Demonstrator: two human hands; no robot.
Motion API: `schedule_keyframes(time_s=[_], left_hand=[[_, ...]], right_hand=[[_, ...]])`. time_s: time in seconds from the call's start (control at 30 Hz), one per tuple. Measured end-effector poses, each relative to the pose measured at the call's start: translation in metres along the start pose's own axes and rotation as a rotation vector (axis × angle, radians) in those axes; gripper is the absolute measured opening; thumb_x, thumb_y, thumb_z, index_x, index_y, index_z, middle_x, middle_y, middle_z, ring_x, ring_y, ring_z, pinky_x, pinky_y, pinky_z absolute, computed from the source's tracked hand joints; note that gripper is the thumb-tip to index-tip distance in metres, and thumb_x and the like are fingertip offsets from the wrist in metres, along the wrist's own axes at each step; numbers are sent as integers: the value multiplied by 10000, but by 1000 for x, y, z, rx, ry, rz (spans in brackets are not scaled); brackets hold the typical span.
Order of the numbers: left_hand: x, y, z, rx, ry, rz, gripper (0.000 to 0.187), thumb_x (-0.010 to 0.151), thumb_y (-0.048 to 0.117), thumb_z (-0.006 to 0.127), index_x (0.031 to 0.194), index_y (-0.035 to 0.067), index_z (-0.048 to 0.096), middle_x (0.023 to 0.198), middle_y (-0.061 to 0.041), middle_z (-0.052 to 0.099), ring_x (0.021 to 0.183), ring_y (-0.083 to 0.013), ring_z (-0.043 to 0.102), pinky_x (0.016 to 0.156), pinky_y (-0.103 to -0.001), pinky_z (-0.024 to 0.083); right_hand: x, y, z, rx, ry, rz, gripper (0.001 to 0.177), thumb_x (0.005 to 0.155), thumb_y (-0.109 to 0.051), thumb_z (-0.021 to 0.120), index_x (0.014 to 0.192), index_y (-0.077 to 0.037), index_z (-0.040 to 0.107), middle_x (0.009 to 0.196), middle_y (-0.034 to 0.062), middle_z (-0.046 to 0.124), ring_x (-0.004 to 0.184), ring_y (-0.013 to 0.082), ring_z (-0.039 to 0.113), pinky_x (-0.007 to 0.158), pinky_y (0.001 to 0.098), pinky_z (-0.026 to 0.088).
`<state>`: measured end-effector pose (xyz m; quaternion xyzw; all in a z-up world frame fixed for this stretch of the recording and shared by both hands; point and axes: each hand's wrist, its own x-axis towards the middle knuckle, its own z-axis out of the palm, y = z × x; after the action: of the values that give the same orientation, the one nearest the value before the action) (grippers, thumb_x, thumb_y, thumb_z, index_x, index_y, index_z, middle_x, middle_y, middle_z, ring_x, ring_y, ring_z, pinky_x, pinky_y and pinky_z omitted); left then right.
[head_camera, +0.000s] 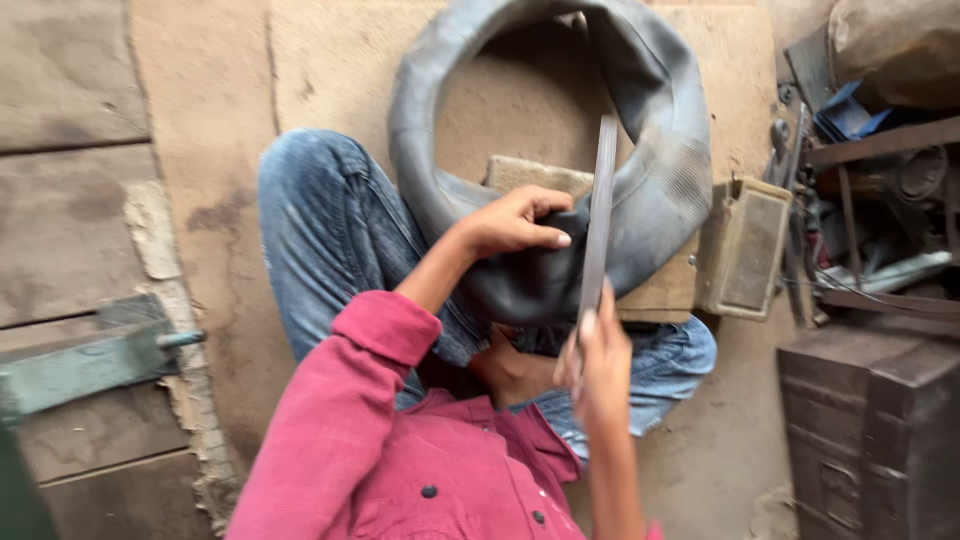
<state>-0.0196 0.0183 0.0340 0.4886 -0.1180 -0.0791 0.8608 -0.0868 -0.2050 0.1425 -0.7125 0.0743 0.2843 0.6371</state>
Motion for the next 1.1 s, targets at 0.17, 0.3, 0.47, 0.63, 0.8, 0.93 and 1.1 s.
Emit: schedule_keyframes(time_s=[0.17,0.3,0.47,0.63,0.8,0.93,1.1], left_hand=[[-2,6,2,-10,34,-33,167,862,95,760,919,51,609,838,65,593,825,-29,546,730,-235,466],[4,3,4,13,14,16,181,872,84,770,918,46,600,860,65,568,836,-28,520,743,-229,439],[0,0,0,42,7,-71,157,898,96,757,899,50,608,820,65,565,803,-28,522,699,-235,436],[6,21,3,11,-12,-108,154,883,109,752,912,54,611,839,72,592,821,-19,543,726,-232,462],[7,14,2,32,9,-100,189,896,104,765,903,60,581,831,75,554,809,-16,527,690,-236,448],[1,6,6,39,27,-113,144,871,81,757,911,53,621,826,69,588,802,-22,553,708,-230,467],[2,14,-2,0,3,-108,163,875,69,774,906,53,615,819,75,584,791,-24,545,686,-232,457]], right_hand=[[82,-36,4,200,-67,-33,633,1037,-214,515,1637,-144,328,567,-65,315,422,44,311,395,236,311],[19,-6,-7,197,-6,-88,612,1035,-243,492,1613,-112,340,543,-67,298,382,45,298,337,240,289],[-55,12,-20,175,61,93,661,1000,-222,521,1620,-157,302,543,-66,329,405,46,318,372,243,298],[61,-43,3,76,-38,87,595,1002,-211,511,1582,-171,386,546,-94,295,391,40,280,353,234,258],[77,-45,2,264,-76,-28,525,1054,-224,457,1571,-151,400,535,-81,288,383,58,287,351,253,296],[-37,9,-25,93,68,-11,564,1035,-178,472,1591,-119,393,535,-66,336,405,49,297,374,243,290],[-40,14,-12,22,109,108,608,986,-193,484,1585,-163,388,515,-65,331,378,61,298,358,248,271]])
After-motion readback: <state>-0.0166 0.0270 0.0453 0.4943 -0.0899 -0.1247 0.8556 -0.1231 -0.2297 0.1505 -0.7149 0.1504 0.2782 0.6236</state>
